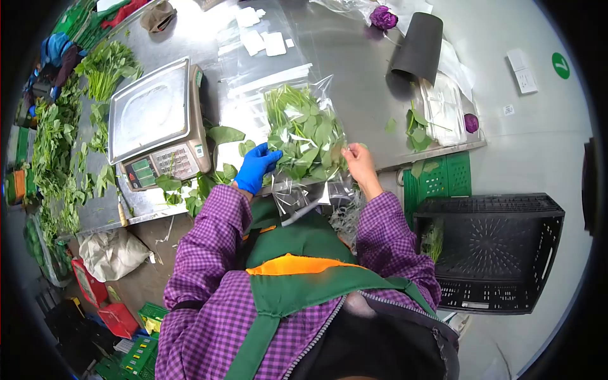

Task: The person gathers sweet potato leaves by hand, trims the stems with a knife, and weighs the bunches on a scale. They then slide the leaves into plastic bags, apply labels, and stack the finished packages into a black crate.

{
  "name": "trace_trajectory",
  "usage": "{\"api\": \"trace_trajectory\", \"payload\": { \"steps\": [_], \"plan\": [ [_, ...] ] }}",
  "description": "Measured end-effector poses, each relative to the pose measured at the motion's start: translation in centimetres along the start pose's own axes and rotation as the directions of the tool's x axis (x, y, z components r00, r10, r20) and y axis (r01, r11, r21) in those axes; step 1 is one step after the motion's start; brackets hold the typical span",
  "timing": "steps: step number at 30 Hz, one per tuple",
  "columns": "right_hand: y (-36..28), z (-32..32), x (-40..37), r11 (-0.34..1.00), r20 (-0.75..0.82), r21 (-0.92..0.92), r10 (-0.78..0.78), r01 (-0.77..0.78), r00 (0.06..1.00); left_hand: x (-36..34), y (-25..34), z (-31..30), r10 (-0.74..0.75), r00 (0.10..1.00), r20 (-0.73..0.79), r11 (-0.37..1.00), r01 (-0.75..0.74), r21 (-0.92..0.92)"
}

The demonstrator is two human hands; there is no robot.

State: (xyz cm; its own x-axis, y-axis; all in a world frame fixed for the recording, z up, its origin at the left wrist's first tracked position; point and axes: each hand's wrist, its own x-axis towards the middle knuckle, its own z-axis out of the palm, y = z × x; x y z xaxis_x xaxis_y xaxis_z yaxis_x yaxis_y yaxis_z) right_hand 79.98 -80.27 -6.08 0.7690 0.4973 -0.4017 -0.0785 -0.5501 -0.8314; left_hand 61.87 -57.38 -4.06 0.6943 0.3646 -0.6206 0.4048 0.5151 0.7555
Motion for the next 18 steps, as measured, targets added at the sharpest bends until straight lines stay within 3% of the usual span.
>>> {"api": "trace_trajectory", "payload": {
  "steps": [1,2,5,6,7,9,10,11,13,14,16,18],
  "plan": [
    [-1.4,-0.8,-0.6,0.998,-0.092,0.023,-0.058,0.060,0.994,0.7,-0.5,-0.1,0.022,0.993,0.119,1.000,-0.020,-0.017],
    [-2.8,-1.5,-1.6,0.992,-0.183,0.039,-0.107,0.116,0.977,-0.8,0.6,1.2,0.092,0.988,0.124,0.981,-0.069,-0.181],
    [-3.5,-4.5,-3.4,0.968,-0.068,0.218,-0.112,0.125,0.991,-1.6,-1.5,1.8,0.066,0.987,0.148,0.965,-0.025,-0.262],
    [-2.5,-5.0,-4.0,0.969,-0.071,0.220,-0.099,0.113,0.993,-2.3,-2.3,2.1,-0.039,0.997,0.068,0.988,0.049,-0.144],
    [-1.2,-5.4,-4.6,0.984,-0.051,0.159,-0.073,0.081,0.996,-3.0,-3.4,2.3,-0.053,0.996,0.073,0.988,0.063,-0.140],
    [0.0,-6.1,-6.3,0.994,-0.038,0.098,-0.041,0.045,0.998,-4.5,-4.9,3.3,-0.003,1.000,-0.011,0.980,0.001,-0.199],
    [0.2,-6.4,-8.1,0.984,-0.014,0.178,0.020,-0.018,1.000,-6.0,-5.2,3.7,0.002,0.997,-0.073,0.996,-0.008,-0.087],
    [0.6,-6.5,-10.0,0.963,0.019,0.254,0.082,-0.085,0.996,-7.6,-5.8,4.2,-0.005,0.997,-0.075,0.996,-0.001,-0.089],
    [2.9,-6.9,-12.0,0.957,0.089,0.277,0.063,-0.086,0.994,-10.1,-7.0,4.7,-0.051,0.998,-0.042,0.998,0.049,-0.050],
    [3.7,-6.8,-12.7,0.952,0.146,0.282,0.077,-0.116,0.986,-10.9,-7.7,4.8,-0.154,0.988,0.028,0.985,0.156,-0.074],
    [4.8,-7.3,-13.5,0.948,0.211,0.227,0.178,-0.225,0.961,-12.0,-9.0,5.2,-0.149,0.986,0.074,0.985,0.155,-0.081],
    [5.0,-7.7,-14.3,0.945,0.199,0.233,0.184,-0.229,0.963,-12.5,-9.4,5.7,-0.154,0.983,0.098,0.977,0.166,-0.130]
  ]
}}
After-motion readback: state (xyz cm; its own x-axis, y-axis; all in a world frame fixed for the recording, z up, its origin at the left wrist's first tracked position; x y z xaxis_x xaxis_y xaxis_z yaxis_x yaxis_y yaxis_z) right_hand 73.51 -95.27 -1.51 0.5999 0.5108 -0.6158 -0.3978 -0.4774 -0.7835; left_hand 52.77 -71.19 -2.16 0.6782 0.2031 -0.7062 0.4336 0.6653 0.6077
